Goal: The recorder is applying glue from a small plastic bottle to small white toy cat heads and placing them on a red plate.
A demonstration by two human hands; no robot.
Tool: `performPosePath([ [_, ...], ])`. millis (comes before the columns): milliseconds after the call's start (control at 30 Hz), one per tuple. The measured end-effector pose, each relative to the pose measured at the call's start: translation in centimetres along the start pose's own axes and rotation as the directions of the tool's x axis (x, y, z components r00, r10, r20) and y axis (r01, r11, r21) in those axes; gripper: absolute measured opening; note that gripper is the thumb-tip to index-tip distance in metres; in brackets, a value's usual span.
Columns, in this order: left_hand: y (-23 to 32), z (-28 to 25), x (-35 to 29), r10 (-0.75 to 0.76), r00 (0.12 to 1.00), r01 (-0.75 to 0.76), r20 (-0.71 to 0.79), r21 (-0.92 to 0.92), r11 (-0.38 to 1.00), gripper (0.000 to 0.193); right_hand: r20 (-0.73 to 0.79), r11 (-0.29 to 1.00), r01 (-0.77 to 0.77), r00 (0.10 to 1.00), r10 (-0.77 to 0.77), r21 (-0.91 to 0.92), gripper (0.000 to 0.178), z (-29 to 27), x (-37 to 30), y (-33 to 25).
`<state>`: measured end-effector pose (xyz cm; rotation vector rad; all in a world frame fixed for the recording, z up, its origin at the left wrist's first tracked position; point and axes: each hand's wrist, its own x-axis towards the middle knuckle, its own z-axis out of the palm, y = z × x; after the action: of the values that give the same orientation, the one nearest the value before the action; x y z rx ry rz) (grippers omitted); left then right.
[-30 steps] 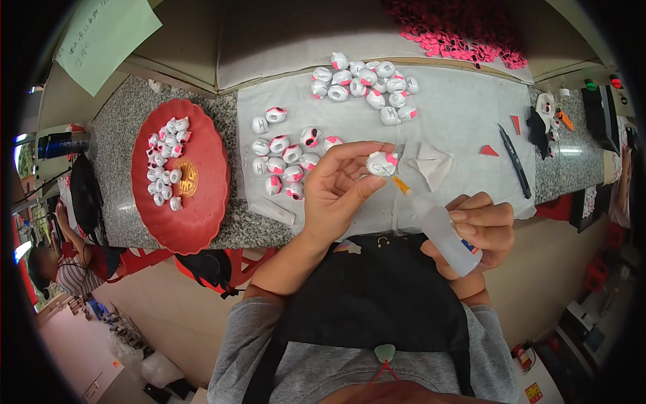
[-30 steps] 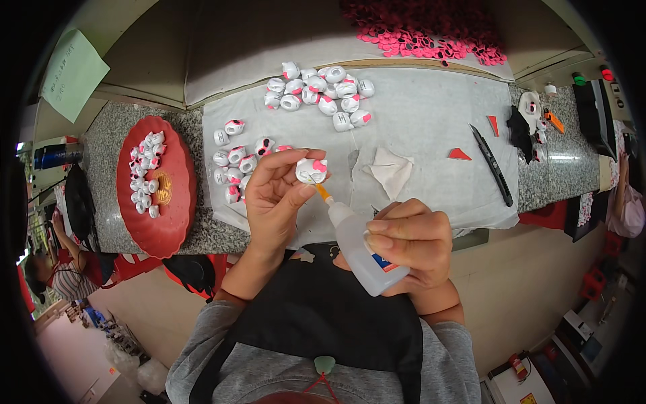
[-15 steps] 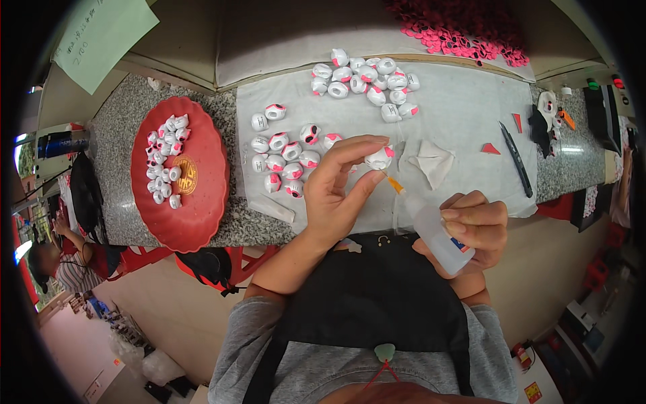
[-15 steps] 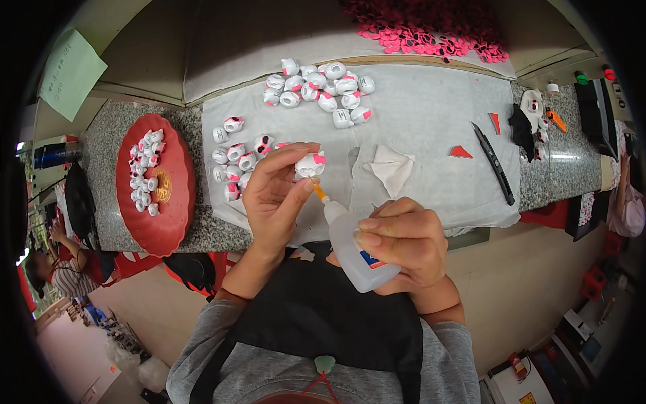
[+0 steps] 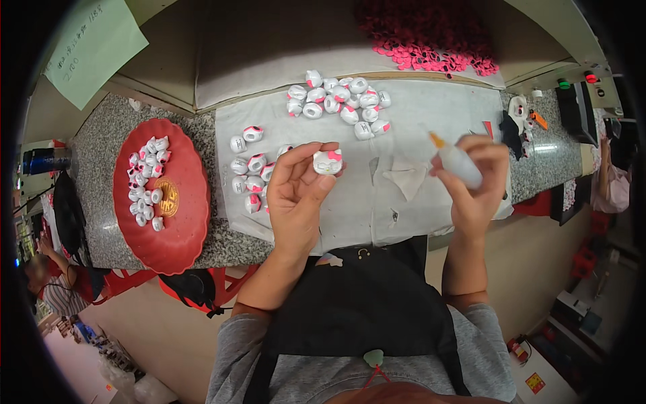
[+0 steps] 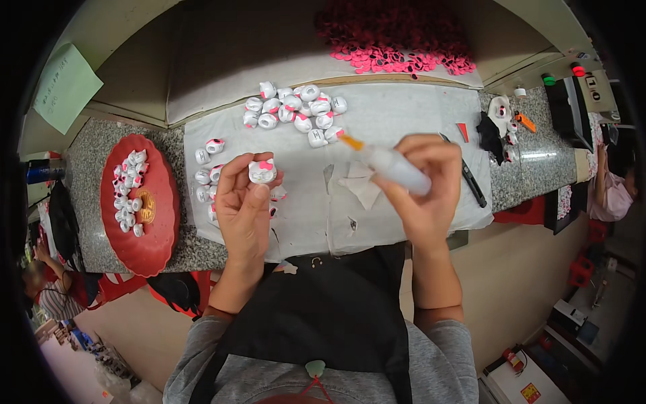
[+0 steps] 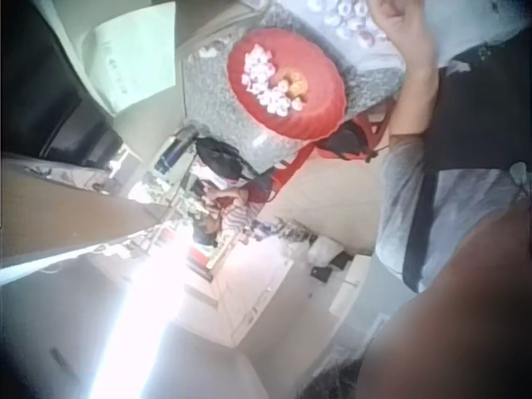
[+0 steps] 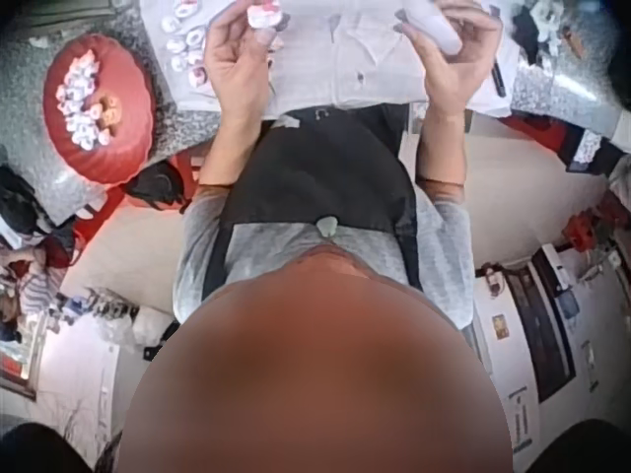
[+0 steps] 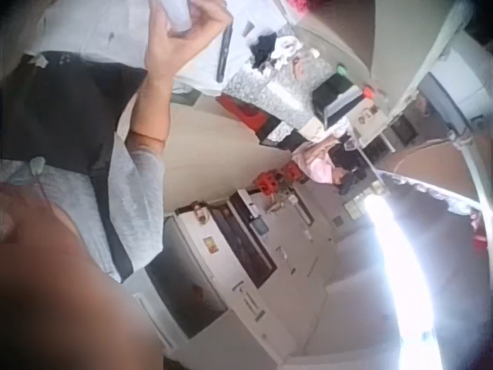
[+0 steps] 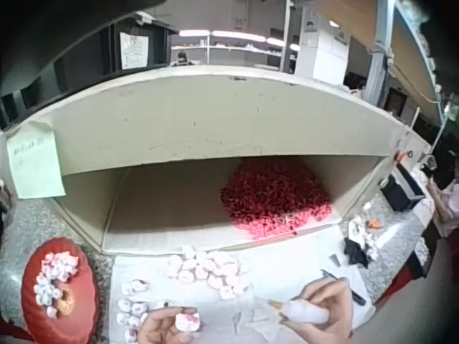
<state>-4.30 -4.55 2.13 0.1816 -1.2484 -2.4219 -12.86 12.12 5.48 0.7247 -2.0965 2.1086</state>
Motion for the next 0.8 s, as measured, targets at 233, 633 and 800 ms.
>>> performPosePath([
  [233,0.4,0.2,0.0,-0.054,0.999,0.054,0.0,-0.088,0.995,0.034,0.275,0.932,-0.125,0.935,0.225,-0.339,0.02,1.7,9.5,5.5],
  [633,0.5,-0.1,0.0,-0.124,0.992,0.122,-0.007,-0.156,0.98,0.036,0.634,0.317,0.634,0.764,-0.115,-0.706,0.017,4.9,17.7,9.8],
  [800,0.5,-0.3,0.0,-0.158,0.987,0.153,-0.009,-0.191,0.97,0.036,0.311,0.703,0.208,0.95,0.019,-0.68,0.015,3.9,14.1,6.1],
])
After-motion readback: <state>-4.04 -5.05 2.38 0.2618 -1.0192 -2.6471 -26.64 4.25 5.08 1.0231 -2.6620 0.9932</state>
